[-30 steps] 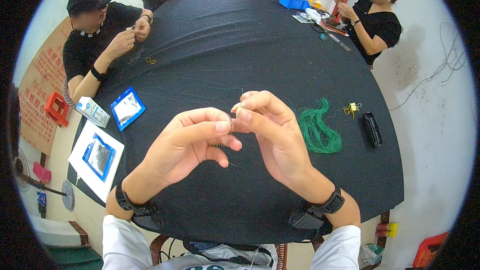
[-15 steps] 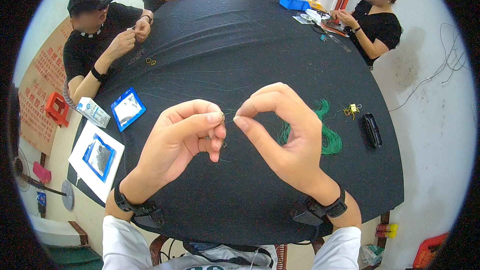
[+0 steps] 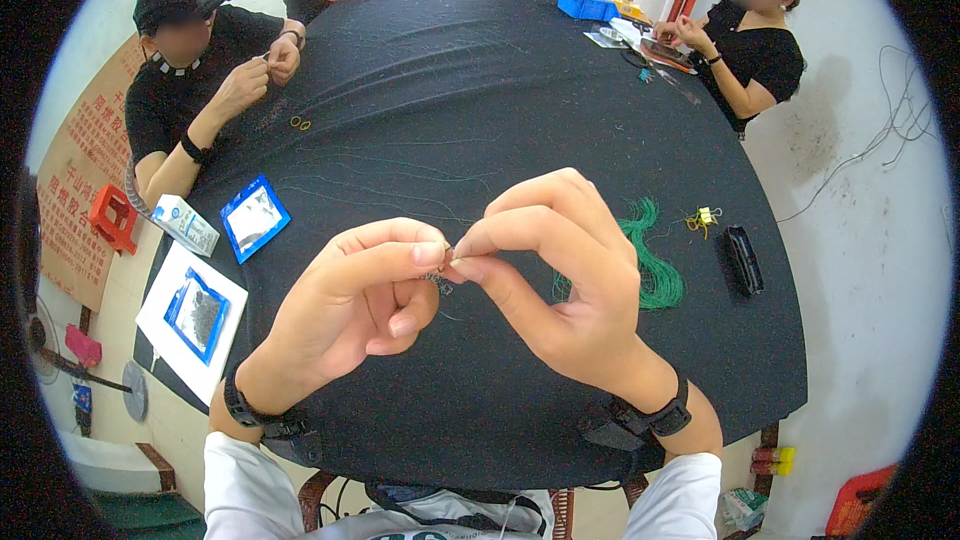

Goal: The person ties thin green strands to small metal hooks by hand at a table, repeating the process with multiple hooks.

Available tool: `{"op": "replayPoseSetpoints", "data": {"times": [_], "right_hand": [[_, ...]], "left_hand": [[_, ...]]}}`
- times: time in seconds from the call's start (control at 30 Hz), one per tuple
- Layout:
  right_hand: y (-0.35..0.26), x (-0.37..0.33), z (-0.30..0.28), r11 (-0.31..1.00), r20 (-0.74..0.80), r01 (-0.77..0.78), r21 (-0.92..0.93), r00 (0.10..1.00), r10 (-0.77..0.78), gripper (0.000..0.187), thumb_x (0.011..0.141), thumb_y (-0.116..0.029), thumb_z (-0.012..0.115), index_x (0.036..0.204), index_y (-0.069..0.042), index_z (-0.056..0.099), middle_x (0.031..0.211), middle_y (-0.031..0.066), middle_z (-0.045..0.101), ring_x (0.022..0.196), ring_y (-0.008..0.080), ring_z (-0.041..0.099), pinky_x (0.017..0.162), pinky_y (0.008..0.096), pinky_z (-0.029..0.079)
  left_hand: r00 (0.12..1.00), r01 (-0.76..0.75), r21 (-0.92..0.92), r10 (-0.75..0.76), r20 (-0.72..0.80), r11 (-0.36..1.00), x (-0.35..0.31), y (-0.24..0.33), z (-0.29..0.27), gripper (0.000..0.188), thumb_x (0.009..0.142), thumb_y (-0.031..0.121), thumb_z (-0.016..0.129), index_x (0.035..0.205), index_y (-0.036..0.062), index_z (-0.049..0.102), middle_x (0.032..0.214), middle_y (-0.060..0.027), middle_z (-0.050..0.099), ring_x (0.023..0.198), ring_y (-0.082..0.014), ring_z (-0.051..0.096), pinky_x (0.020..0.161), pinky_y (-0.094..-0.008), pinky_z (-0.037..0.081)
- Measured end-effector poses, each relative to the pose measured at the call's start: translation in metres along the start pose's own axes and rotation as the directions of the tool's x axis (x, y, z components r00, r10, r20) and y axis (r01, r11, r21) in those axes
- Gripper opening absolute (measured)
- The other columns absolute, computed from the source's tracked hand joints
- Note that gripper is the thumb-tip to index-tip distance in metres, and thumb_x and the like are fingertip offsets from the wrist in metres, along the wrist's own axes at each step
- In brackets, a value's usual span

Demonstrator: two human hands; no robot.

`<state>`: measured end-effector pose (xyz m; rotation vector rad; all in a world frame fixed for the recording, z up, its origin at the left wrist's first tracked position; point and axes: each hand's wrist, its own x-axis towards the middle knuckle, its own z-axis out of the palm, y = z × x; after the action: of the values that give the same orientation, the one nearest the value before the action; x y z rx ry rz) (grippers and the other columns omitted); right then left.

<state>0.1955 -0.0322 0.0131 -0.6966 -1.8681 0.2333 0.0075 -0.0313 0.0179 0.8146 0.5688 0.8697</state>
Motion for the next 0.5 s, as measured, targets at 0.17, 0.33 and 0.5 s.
{"op": "replayPoseSetpoints", "data": {"times": [0.17, 0.33, 0.5], "right_hand": [[0.0, 0.0003, -0.0003, 0.999, -0.007, 0.031, -0.021, 0.999, -0.031, 0.018, 0.067, -0.001, 0.075, 0.082, -0.008, 0.066, 0.081, 0.0049, 0.059, 0.073, 0.018, 0.054, 0.065, 0.0285, 0.04], [0.0007, 0.0006, -0.0003, 0.996, -0.005, 0.07, -0.061, 0.997, -0.071, 0.02, 0.065, 0.0, 0.075, 0.081, -0.008, 0.066, 0.08, 0.0041, 0.059, 0.071, 0.0183, 0.053, 0.064, 0.0286, 0.039], [0.0009, -0.0004, 0.0005, 0.991, -0.028, 0.089, -0.097, 0.995, -0.092, 0.021, 0.064, -0.001, 0.076, 0.081, -0.009, 0.066, 0.079, 0.0034, 0.059, 0.07, 0.0181, 0.053, 0.063, 0.0294, 0.037]], "left_hand": [[0.999, 0.039, -0.03, -0.039, 0.014, 0.999, 0.0014, 0.0001, -0.0011, 0.014, 0.089, 0.015, 0.058, 0.091, 0.0016, 0.062, 0.079, -0.0065, 0.063, 0.049, -0.0067, 0.047, 0.036, -0.0197, 0.032], [0.998, 0.056, -0.038, -0.054, 0.028, 0.998, 0.0012, -0.0006, -0.0018, 0.015, 0.089, 0.015, 0.058, 0.09, 0.0015, 0.062, 0.078, -0.0056, 0.062, 0.05, -0.0068, 0.048, 0.036, -0.0199, 0.032], [0.998, 0.062, -0.052, -0.061, 0.023, 0.997, 0.0009, -0.0016, -0.0012, 0.014, 0.089, 0.015, 0.058, 0.09, 0.0015, 0.063, 0.079, -0.0057, 0.063, 0.051, -0.007, 0.048, 0.035, -0.0197, 0.033]]}}
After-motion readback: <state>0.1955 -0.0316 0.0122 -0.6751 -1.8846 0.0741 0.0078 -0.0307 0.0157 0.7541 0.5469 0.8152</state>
